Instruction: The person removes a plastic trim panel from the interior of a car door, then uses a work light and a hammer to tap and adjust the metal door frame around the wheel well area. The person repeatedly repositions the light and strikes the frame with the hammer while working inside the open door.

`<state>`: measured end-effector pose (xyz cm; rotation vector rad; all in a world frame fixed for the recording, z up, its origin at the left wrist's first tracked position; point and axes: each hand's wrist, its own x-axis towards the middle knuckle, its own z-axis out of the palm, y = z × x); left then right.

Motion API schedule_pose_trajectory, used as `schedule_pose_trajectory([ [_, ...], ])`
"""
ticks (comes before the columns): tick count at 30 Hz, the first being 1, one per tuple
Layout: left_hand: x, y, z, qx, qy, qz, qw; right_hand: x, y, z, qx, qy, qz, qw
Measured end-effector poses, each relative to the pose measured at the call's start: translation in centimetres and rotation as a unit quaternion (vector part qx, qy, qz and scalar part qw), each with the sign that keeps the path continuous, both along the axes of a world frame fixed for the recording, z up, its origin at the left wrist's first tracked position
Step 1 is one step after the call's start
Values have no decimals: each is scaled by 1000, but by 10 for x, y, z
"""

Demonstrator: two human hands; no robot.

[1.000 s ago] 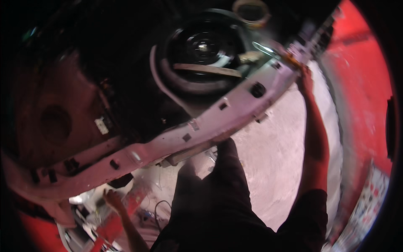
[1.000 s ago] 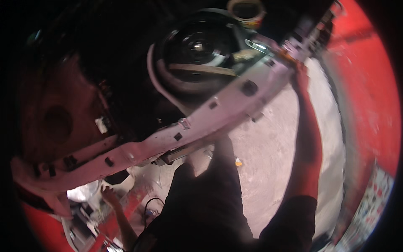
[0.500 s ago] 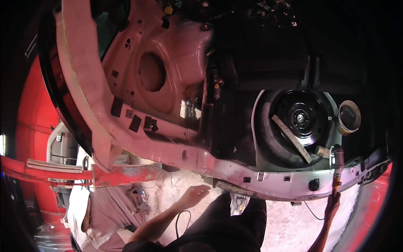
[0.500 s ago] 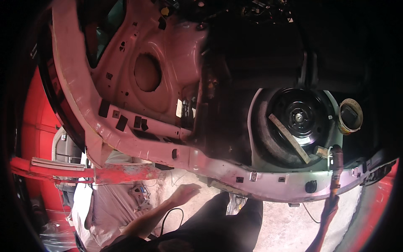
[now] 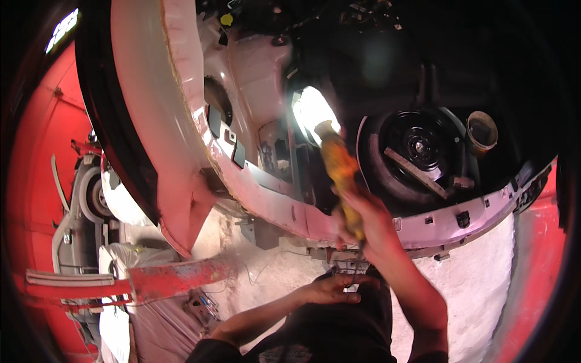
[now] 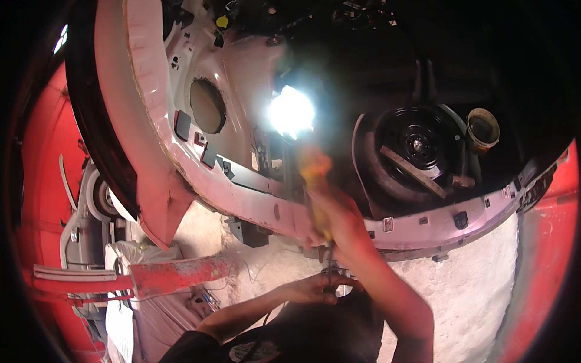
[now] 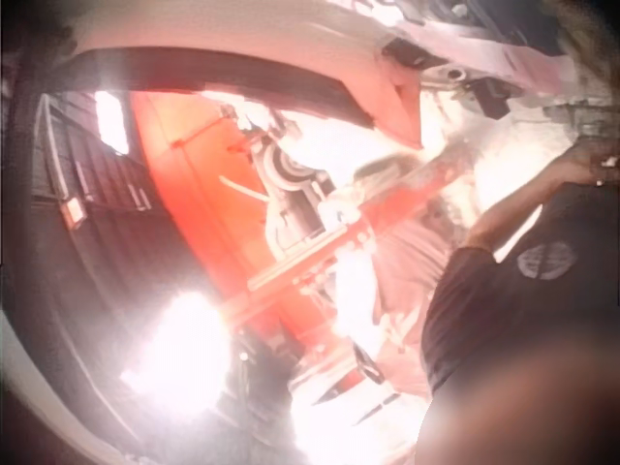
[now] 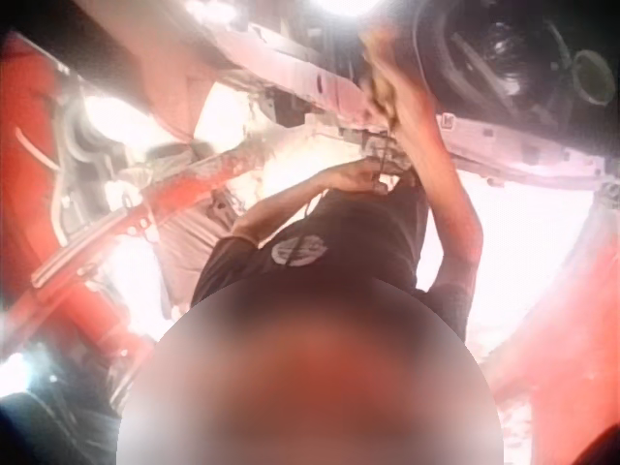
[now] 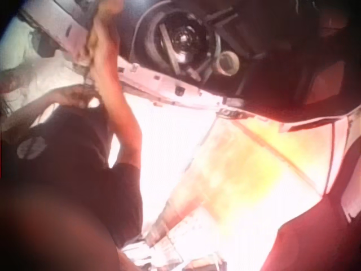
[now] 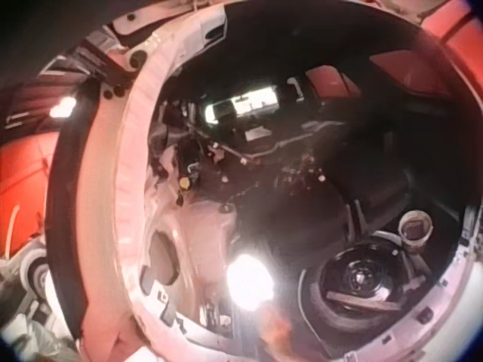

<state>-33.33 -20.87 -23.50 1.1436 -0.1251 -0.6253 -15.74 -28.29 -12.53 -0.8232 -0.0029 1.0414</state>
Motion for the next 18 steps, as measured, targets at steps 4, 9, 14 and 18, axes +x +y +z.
schedule_pose_trajectory([
  [4,-6,18,15,162,10,75,984,63,63,17,-32,-154,34,987],
  [9,20,25,26,274,19,231,934,179,133,44,-135,-420,53,896],
  [14,69,28,66,465,-32,317,826,258,186,37,-123,-522,128,834],
  [18,93,49,120,622,-310,366,619,294,215,29,-145,-531,183,815],
])
